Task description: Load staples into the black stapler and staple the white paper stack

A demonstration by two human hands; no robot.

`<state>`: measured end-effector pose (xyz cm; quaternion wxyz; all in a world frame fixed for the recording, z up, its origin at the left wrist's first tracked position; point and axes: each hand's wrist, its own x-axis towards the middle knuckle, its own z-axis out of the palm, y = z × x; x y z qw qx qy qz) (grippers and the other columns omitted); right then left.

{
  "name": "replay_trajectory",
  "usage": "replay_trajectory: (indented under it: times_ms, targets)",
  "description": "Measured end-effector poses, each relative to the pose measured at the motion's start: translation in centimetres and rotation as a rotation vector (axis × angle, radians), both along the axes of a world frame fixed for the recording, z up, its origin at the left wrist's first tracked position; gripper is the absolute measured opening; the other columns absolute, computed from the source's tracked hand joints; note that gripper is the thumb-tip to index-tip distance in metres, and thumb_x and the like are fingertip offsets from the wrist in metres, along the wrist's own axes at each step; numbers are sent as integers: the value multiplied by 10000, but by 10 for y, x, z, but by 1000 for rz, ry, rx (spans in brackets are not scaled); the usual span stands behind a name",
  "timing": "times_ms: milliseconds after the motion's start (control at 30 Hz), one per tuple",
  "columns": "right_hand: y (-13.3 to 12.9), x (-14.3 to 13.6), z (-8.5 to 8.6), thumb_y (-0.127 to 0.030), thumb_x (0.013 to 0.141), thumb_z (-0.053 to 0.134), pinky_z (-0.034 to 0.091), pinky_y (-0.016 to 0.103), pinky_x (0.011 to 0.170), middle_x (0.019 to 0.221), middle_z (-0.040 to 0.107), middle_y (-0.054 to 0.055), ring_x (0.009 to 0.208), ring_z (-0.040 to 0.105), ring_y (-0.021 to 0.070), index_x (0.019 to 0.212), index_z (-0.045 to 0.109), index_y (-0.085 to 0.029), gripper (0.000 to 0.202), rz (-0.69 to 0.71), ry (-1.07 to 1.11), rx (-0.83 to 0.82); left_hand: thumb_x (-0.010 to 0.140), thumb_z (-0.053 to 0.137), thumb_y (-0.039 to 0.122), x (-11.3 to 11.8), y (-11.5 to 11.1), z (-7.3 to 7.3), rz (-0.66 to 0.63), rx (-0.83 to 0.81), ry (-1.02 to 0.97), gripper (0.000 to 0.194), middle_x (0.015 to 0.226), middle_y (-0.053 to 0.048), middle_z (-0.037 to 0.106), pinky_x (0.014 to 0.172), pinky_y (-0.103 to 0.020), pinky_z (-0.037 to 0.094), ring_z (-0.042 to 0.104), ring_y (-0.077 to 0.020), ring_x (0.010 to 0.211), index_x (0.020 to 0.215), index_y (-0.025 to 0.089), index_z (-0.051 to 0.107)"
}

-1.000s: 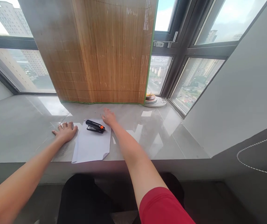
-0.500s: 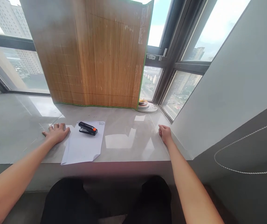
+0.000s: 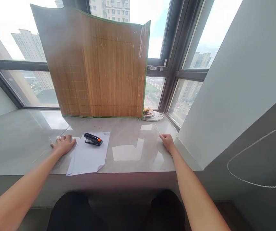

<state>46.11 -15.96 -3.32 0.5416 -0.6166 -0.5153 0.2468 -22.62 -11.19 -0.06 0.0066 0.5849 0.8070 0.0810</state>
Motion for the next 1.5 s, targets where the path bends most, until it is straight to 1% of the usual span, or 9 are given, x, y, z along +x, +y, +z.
replay_trajectory:
  times_ms: [267,500,700,967,1133,1233,1367,1433,1500]
  targets:
    - [3,3,0,-477,807,580,105,310,536,557,159,-73,561,141,103,618,216,-287,452,-9,-22,-42,1023,304,580,-5,4,-3,-5,14,-16,757,1707,-261,385,1175,-822,229,321,-529,1547,1615,155,503]
    - [6,2,-4,-464,781,592,91,312,548,575,148,-73,576,130,99,613,231,-280,439,-13,-63,-48,1029,288,567,-1,1,1,1,6,-28,750,1713,-268,370,1188,-817,206,311,-517,1556,1610,146,504]
    - [6,4,-5,-475,797,581,95,310,557,592,142,-70,593,135,104,618,224,-278,445,-12,-75,-37,1026,325,554,3,-1,5,11,20,-45,741,1712,-278,371,1185,-823,212,322,-522,1553,1612,141,513]
    - [3,1,-1,-484,803,576,103,305,546,589,148,-70,595,138,107,629,226,-280,441,-10,-76,-37,1017,350,537,6,-6,9,1,37,-59,729,1692,-294,395,1181,-830,218,333,-526,1552,1589,124,531]
    - [-1,-2,3,-467,802,581,103,306,550,605,143,-68,599,138,106,628,222,-275,443,-11,-78,-33,1009,370,523,8,-8,12,13,20,-56,725,1712,-282,373,1188,-816,229,316,-519,1564,1602,133,520]
    - [-2,-2,4,-468,801,584,103,305,550,607,143,-68,598,138,105,631,221,-275,444,-13,-76,-35,1003,380,532,6,-6,11,14,24,-57,726,1713,-276,379,1192,-821,216,326,-520,1558,1595,140,530]
    - [-1,-1,2,-480,802,575,109,302,543,595,153,-70,594,143,106,632,227,-278,437,-17,-84,-36,997,389,551,4,-3,5,14,25,-55,734,1719,-259,378,1205,-813,208,328,-514,1559,1602,159,527]
    - [0,0,1,-484,803,573,112,301,541,591,157,-70,591,144,106,633,229,-278,435,-19,-87,-37,998,384,556,3,-4,3,16,21,-54,736,1729,-247,368,1217,-804,201,313,-503,1573,1611,171,517]
    - [0,0,1,-488,804,572,116,299,540,590,161,-70,589,148,106,632,233,-278,434,-21,-85,-37,1004,375,551,3,-7,5,9,18,-53,733,1739,-240,354,1229,-795,193,280,-485,1599,1614,169,514]
